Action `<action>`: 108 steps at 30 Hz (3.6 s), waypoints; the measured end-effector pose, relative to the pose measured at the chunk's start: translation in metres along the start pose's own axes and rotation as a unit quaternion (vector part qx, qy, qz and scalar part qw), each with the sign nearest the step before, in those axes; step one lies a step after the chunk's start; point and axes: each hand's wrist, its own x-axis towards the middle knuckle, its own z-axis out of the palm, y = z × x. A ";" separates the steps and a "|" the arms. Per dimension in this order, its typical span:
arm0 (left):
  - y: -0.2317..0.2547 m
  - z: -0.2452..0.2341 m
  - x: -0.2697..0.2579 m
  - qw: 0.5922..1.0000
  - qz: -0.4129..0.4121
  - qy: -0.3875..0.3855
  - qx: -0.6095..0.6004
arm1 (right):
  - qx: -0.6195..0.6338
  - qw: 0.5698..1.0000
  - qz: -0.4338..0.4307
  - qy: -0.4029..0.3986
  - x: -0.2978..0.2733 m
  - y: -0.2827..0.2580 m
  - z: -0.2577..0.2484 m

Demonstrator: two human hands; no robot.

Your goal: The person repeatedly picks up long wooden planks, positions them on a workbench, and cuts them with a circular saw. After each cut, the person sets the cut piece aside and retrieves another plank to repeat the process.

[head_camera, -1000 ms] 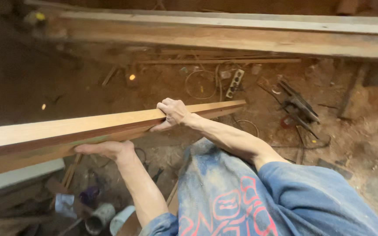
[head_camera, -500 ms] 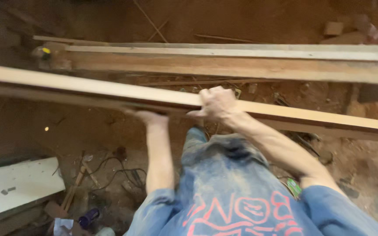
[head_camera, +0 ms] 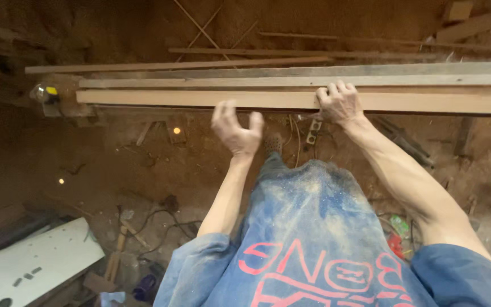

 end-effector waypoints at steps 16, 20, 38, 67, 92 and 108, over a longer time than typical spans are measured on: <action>0.059 0.064 0.052 0.886 0.319 -0.334 0.029 | -0.008 0.987 0.156 -0.047 -0.030 0.016 -0.079; 0.036 0.061 0.072 0.883 0.315 -0.347 0.016 | -0.006 0.986 0.159 -0.042 -0.020 0.008 -0.055; 0.089 0.073 0.092 0.861 0.441 -0.247 -0.063 | 0.131 0.917 0.324 0.192 -0.032 -0.053 -0.070; 0.336 0.445 -0.438 0.647 -0.025 -0.761 0.038 | 0.283 0.553 0.699 -0.355 -0.658 0.109 0.371; 0.297 0.333 -0.397 0.670 -0.024 -0.742 0.001 | 0.412 0.482 0.722 -0.278 -0.638 0.134 0.157; 0.367 0.184 -0.034 0.865 0.439 -0.240 -0.043 | 0.302 0.309 0.881 0.193 -0.465 -0.012 -0.152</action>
